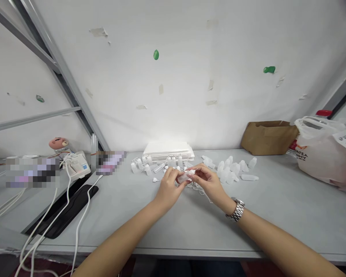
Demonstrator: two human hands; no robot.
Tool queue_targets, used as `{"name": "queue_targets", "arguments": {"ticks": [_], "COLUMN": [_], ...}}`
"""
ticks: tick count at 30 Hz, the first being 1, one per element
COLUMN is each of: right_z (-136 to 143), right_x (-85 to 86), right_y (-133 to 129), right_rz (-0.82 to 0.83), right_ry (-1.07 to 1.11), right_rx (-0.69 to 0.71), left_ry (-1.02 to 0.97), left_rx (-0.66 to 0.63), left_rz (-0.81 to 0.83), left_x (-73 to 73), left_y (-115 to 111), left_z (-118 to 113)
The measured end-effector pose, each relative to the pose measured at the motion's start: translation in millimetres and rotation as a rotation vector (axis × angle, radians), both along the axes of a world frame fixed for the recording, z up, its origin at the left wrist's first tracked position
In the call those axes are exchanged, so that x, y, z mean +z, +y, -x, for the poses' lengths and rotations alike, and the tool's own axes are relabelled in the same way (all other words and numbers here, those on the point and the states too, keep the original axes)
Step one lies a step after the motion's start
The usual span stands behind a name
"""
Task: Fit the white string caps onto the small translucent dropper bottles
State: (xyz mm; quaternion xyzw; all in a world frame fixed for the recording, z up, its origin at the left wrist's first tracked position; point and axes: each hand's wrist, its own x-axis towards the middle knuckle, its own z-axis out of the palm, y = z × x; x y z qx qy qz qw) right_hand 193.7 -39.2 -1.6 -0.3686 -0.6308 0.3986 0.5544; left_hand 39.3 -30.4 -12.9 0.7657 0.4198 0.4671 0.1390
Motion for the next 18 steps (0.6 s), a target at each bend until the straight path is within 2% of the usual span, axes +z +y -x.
{"name": "queue_targets", "arguments": {"ticks": [7,14,18], "right_z": [5,6,3], "right_x": [-2.1,-5.2,-0.8], "right_y": [-5,-3,-1], "right_rz": [-0.119,-0.063,-0.023], "right_ry": [-0.170,-0.162,-0.076], "right_rx": [-0.195,-0.142,-0.215], "left_ry": [0.011,-0.131,-0.093], "left_rx": [-0.003,0.010,-0.118], "left_rz": [-0.024,0.222,0.340], "left_x": [-0.1,2.4,17.7], "left_y": [-5,-4,8], "left_z": [-2,-6,9]}}
